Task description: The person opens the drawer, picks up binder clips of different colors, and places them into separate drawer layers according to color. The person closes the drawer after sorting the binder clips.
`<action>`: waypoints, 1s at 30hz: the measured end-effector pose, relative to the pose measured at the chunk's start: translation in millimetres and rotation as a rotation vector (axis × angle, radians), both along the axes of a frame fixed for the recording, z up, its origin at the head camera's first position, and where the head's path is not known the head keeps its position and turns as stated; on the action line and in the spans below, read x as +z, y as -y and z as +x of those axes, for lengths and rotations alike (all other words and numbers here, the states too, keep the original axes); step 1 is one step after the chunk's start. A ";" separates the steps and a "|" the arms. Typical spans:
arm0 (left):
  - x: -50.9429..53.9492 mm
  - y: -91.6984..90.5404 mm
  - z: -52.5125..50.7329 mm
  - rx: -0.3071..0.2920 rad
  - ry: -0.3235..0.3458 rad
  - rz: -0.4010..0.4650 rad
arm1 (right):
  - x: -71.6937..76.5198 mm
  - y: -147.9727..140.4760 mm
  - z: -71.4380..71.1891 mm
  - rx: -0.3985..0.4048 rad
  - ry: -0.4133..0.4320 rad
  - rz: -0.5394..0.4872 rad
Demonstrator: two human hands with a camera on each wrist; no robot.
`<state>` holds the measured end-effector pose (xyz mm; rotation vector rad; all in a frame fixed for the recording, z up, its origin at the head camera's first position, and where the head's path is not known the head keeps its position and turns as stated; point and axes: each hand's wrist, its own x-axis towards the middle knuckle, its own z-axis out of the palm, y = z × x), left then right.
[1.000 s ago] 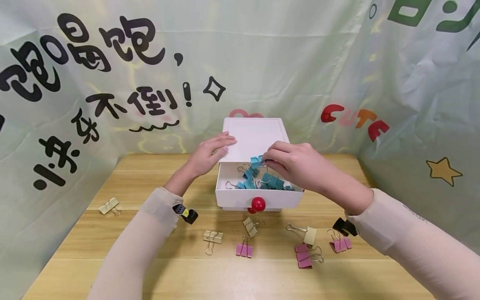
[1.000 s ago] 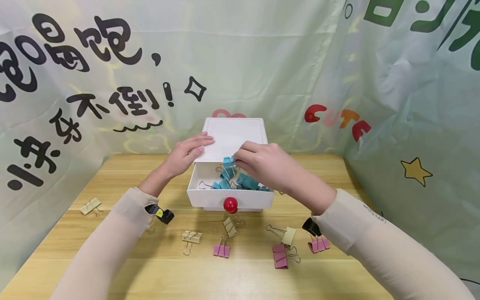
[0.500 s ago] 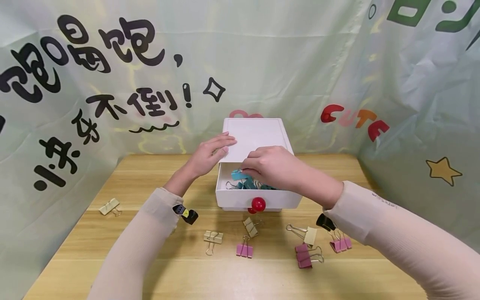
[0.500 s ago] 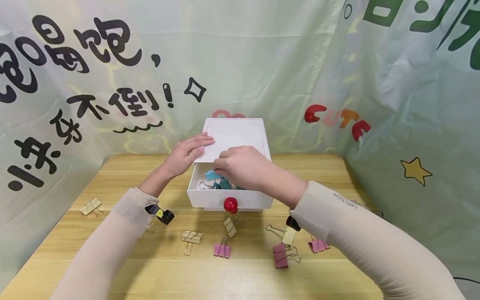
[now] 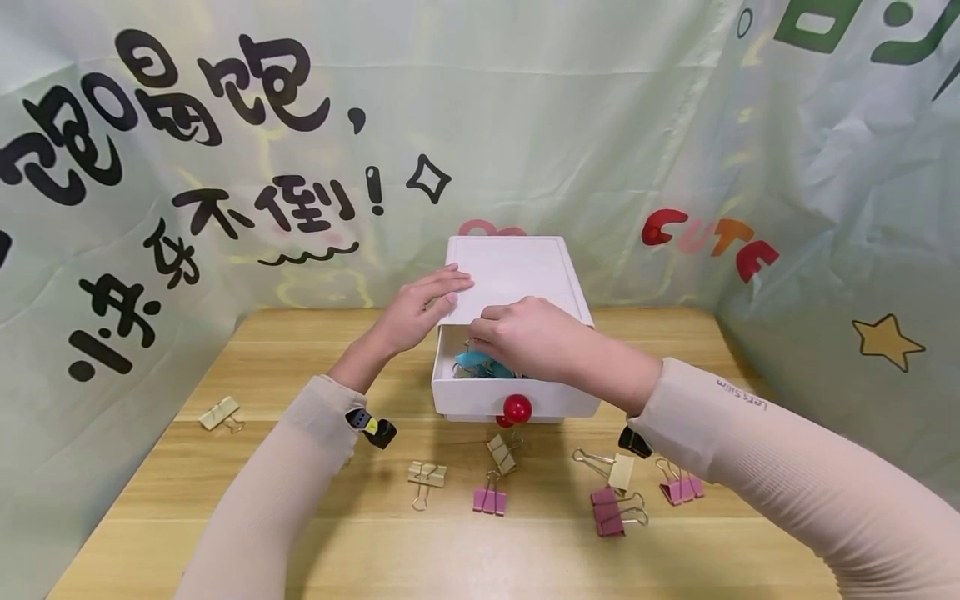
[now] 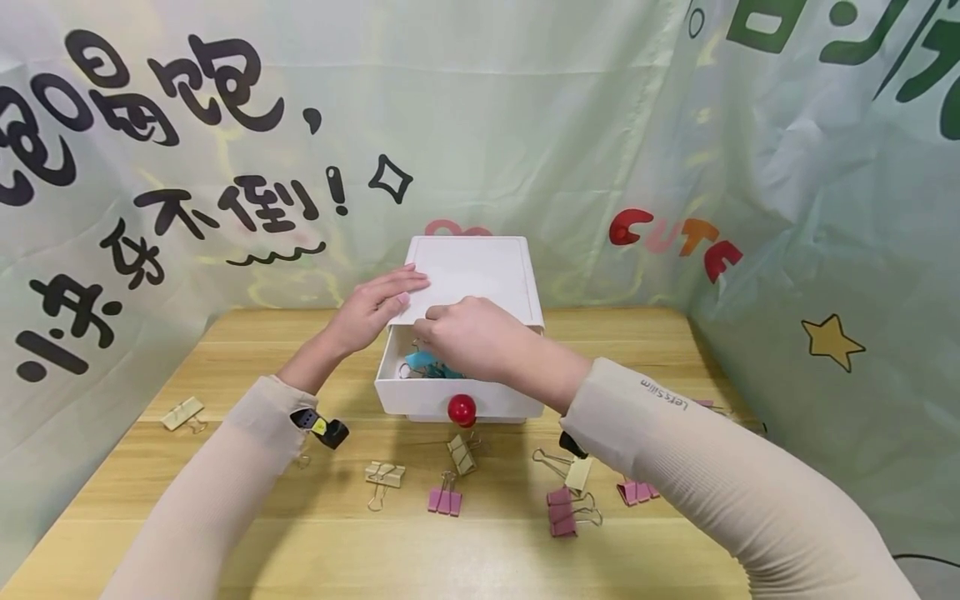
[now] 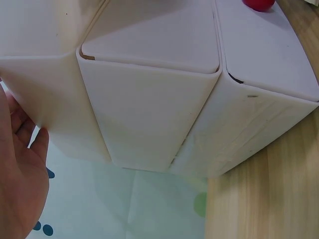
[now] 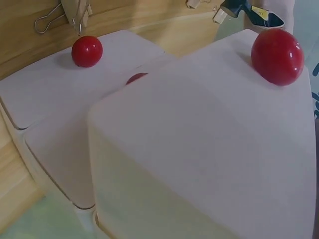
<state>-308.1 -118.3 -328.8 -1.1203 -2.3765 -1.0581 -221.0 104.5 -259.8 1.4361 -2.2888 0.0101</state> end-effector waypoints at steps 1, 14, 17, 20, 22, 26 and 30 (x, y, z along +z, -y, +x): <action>0.0 0.0 -0.1 -0.001 0.000 0.000 | 0.2 0.5 0.4 -0.003 -0.010 -0.002; -0.2 -0.1 0.2 -0.003 0.002 -0.002 | 0.1 12.3 2.7 -0.043 -0.070 0.081; -0.1 -0.7 0.5 -0.008 -0.007 0.004 | 3.1 8.5 6.9 -0.015 -0.067 0.013; 0.2 -1.0 1.1 -0.006 -0.009 0.004 | 4.4 0.8 12.7 0.000 -0.054 -0.066; 0.5 -1.1 1.8 -0.003 -0.007 0.004 | 4.5 -5.7 17.1 0.002 -0.040 -0.105; 0.7 -1.2 1.3 0.000 -0.007 0.006 | 2.8 -18.9 25.9 -0.002 -0.021 -0.161; 0.1 -1.2 0.7 -0.002 -0.011 0.003 | -1.7 -28.3 32.7 0.022 -0.025 -0.203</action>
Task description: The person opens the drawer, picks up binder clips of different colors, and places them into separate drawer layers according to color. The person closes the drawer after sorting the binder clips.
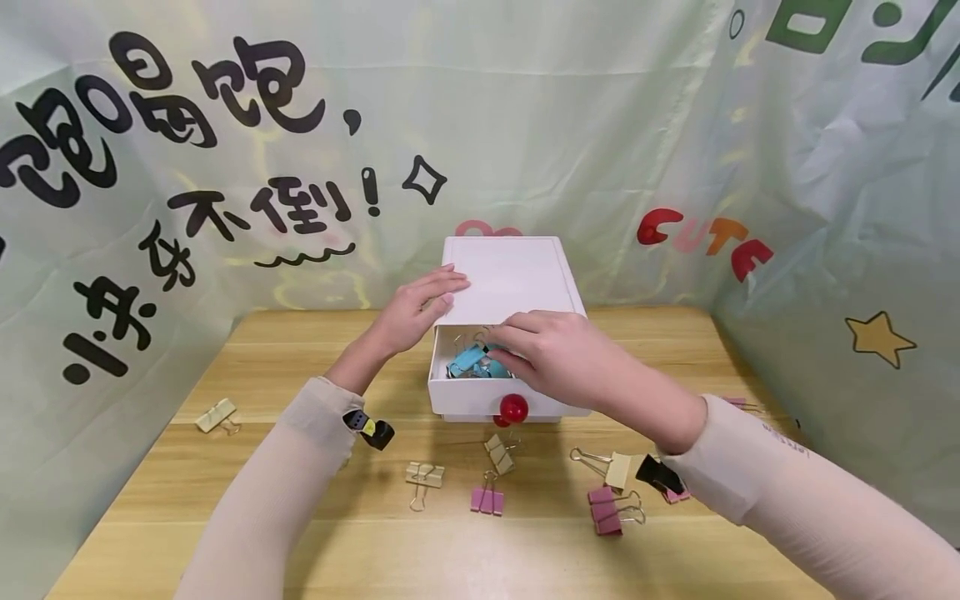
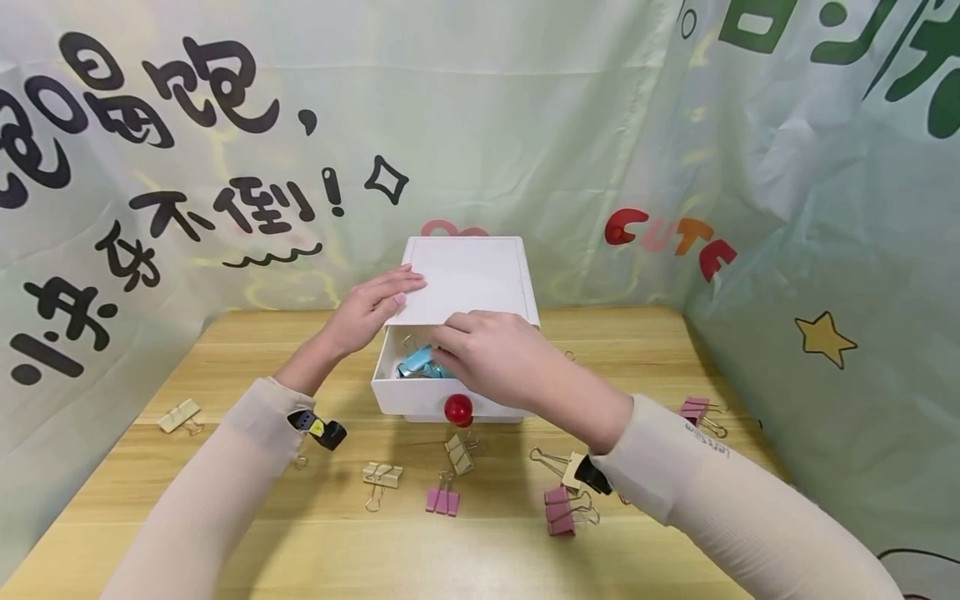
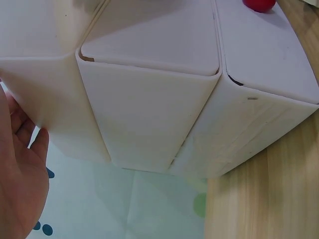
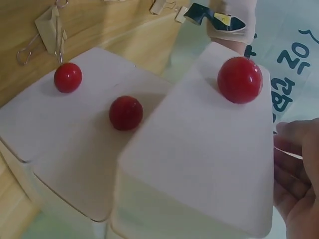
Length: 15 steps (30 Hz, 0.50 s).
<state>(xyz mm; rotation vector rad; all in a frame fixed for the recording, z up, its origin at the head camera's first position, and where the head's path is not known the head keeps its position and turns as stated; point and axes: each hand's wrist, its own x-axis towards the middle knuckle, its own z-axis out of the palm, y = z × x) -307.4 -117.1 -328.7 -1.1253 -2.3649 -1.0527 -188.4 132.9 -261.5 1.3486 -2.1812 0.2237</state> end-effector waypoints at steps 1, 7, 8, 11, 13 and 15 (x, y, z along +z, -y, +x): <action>-0.3 0.0 0.0 0.000 0.000 -0.002 | -1.7 -1.7 1.3 0.011 -0.005 -0.007; -0.7 -0.3 -0.9 0.004 0.000 -0.002 | -9.4 -9.0 8.4 0.090 -0.040 -0.020; -0.5 -0.4 -0.8 0.004 0.002 -0.003 | -10.4 -10.2 9.8 0.101 -0.047 -0.024; -0.7 -0.6 -0.4 0.006 0.004 -0.002 | -14.0 -14.3 13.9 0.142 -0.059 -0.033; -1.1 -0.6 -0.6 0.010 0.004 -0.004 | -16.6 -17.2 16.3 0.177 -0.065 -0.033; -1.4 -0.6 -0.6 0.011 0.000 -0.001 | -19.1 -19.2 17.8 0.219 -0.063 -0.029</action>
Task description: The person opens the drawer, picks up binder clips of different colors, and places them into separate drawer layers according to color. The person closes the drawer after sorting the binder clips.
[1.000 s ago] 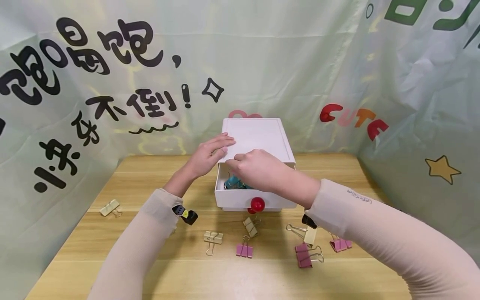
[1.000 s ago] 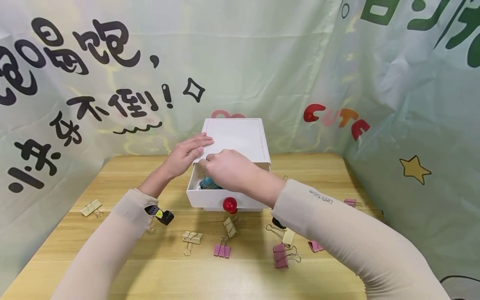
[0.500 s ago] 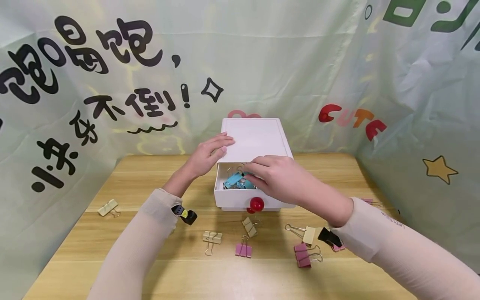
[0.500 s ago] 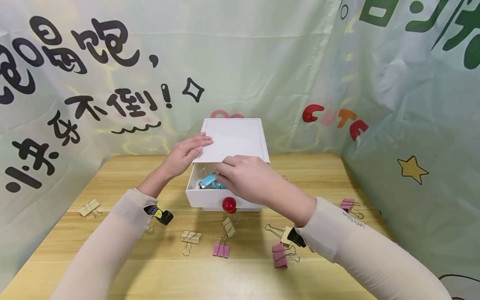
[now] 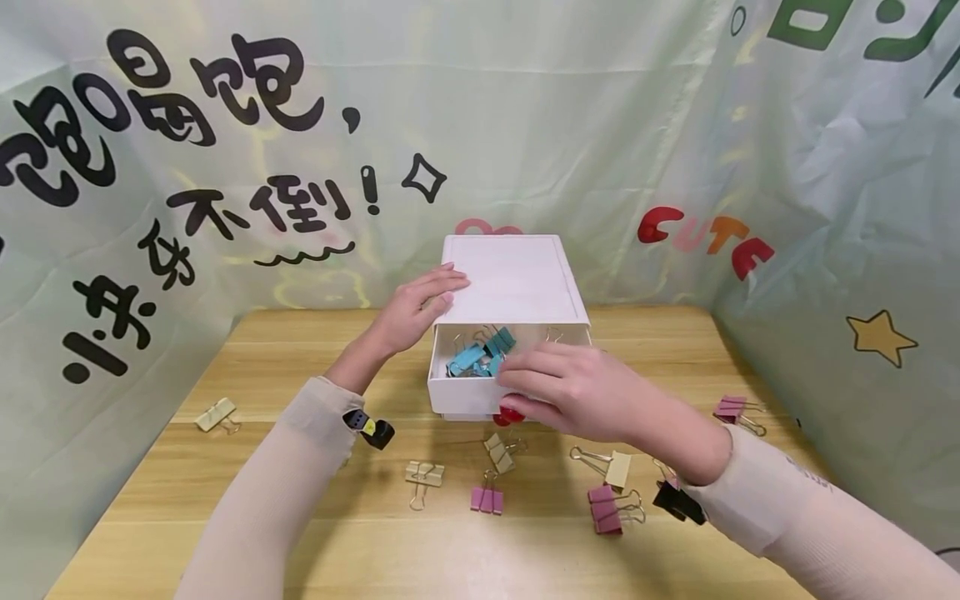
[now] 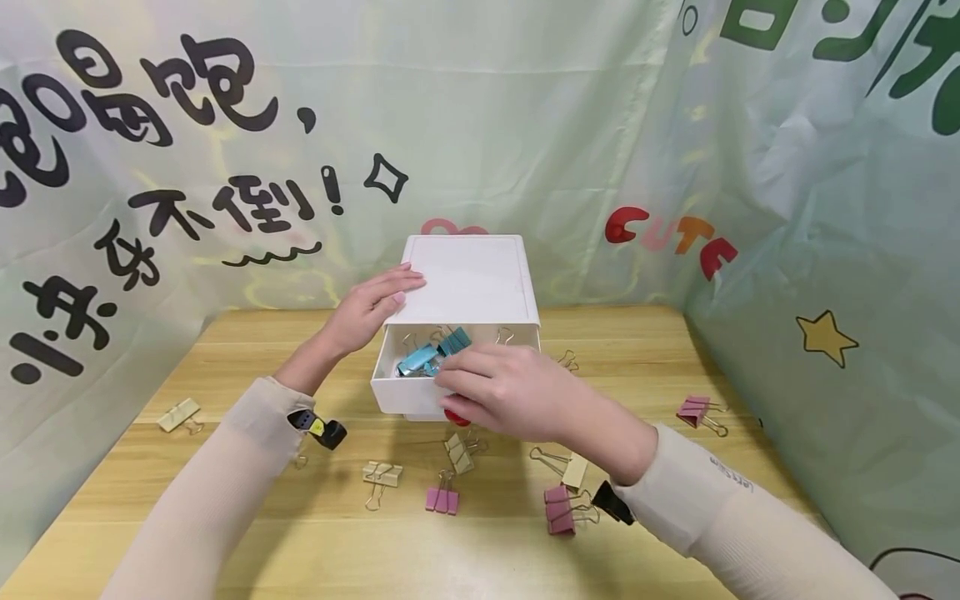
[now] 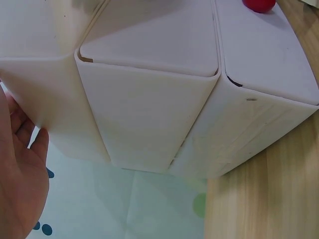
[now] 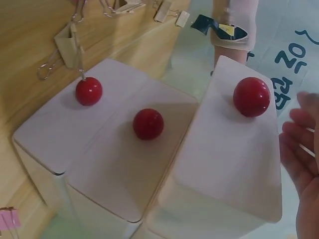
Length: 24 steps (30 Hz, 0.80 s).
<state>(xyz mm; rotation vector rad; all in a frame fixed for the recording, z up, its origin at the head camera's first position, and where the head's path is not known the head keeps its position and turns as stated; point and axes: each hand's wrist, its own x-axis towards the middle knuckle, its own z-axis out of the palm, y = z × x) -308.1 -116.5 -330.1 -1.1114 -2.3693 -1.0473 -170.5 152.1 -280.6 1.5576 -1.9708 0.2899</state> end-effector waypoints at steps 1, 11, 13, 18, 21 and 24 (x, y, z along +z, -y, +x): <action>0.0 -0.1 0.0 0.000 0.000 0.002 | -1.1 -0.7 0.7 0.021 0.001 0.006; 0.7 -0.7 2.4 0.012 0.019 -0.002 | -11.2 -6.5 9.7 0.143 -0.173 0.072; 0.7 -0.6 2.4 0.011 0.018 0.000 | -13.3 -8.6 12.3 0.111 -0.214 0.124; 0.6 -0.6 1.7 0.006 0.015 0.000 | -20.1 -13.2 18.2 0.049 -0.293 0.218; 0.7 -0.8 1.5 0.004 0.014 0.001 | -24.0 -14.5 19.5 0.017 -0.331 0.247; 0.9 -0.8 1.3 0.003 0.013 0.004 | -27.4 -14.7 19.0 -0.011 -0.362 0.266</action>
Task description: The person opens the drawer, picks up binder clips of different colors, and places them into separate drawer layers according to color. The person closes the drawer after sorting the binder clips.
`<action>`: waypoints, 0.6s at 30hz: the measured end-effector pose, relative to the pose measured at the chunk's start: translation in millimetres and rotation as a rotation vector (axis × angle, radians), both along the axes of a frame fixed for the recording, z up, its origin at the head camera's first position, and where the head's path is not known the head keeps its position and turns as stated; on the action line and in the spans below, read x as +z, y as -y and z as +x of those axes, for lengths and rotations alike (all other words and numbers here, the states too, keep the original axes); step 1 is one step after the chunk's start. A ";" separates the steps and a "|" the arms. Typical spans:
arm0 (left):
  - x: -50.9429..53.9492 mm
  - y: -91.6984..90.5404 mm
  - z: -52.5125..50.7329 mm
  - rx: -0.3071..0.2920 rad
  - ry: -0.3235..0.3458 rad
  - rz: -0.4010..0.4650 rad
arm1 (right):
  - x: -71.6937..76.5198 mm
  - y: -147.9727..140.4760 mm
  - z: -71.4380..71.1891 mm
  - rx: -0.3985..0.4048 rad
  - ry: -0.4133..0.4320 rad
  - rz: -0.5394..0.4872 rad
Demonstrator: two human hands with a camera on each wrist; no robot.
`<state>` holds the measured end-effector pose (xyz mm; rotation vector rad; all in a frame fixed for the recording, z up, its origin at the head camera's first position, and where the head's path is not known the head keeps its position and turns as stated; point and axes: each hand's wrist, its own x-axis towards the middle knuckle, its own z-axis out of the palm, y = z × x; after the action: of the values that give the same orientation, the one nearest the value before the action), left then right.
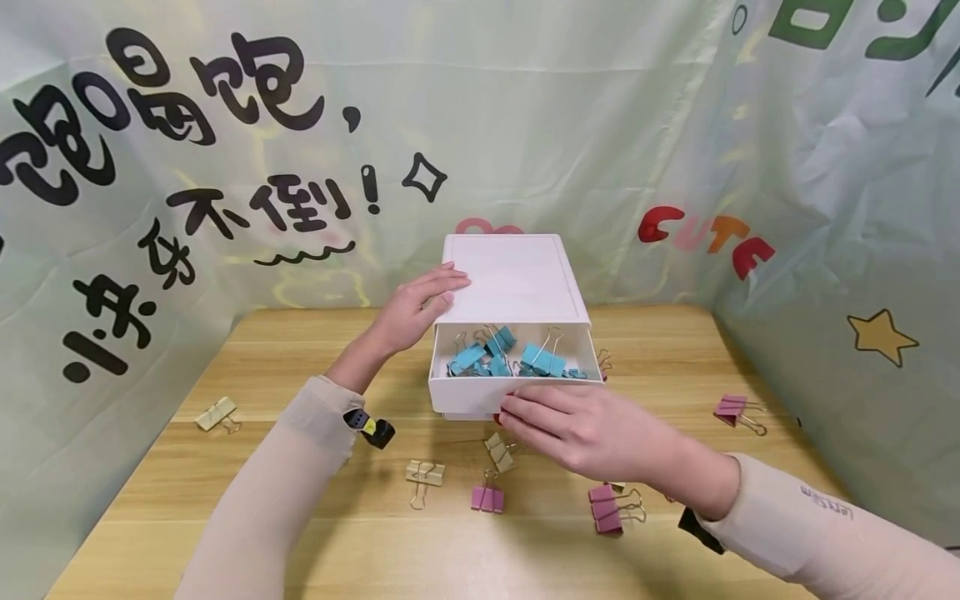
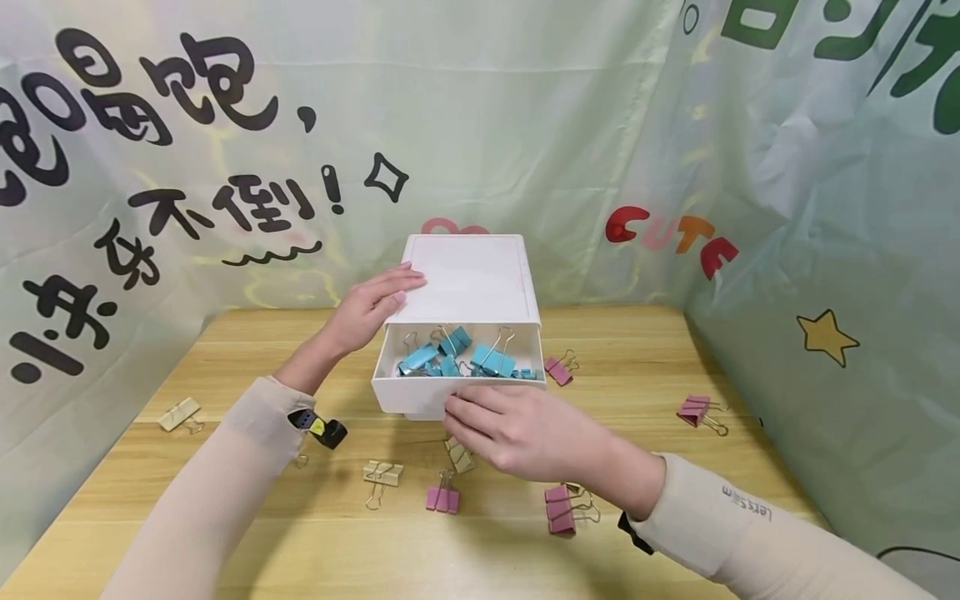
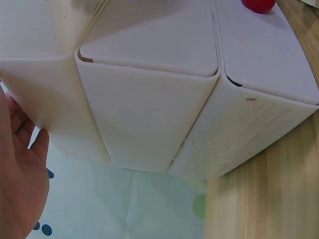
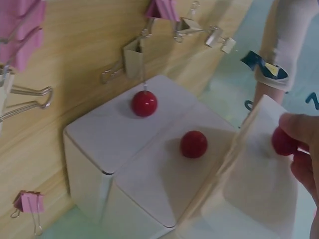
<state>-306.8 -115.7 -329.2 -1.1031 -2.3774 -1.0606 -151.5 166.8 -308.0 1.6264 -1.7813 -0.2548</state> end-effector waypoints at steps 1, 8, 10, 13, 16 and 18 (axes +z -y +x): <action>-0.2 0.1 0.0 -0.001 0.000 0.002 | -1.2 0.0 -0.3 -0.004 -0.012 0.002; -0.2 0.0 -0.5 0.001 0.001 0.001 | -9.6 0.8 -6.5 0.038 -0.057 -0.048; 0.0 0.0 -0.6 0.004 0.001 -0.001 | -11.0 0.9 -8.4 0.047 -0.055 -0.057; 0.1 0.4 -0.7 0.010 0.001 -0.004 | -12.0 1.3 -10.8 0.046 -0.044 -0.059; 0.1 0.8 -0.4 0.009 0.006 -0.006 | -11.8 1.7 -12.5 0.029 -0.039 -0.056; 0.3 0.8 0.1 0.005 0.010 -0.005 | -11.6 2.0 -13.4 0.007 -0.039 -0.051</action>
<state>-306.7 -116.5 -328.9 -1.0951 -2.3905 -1.0614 -165.0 164.8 -319.6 1.5809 -1.7391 -0.2345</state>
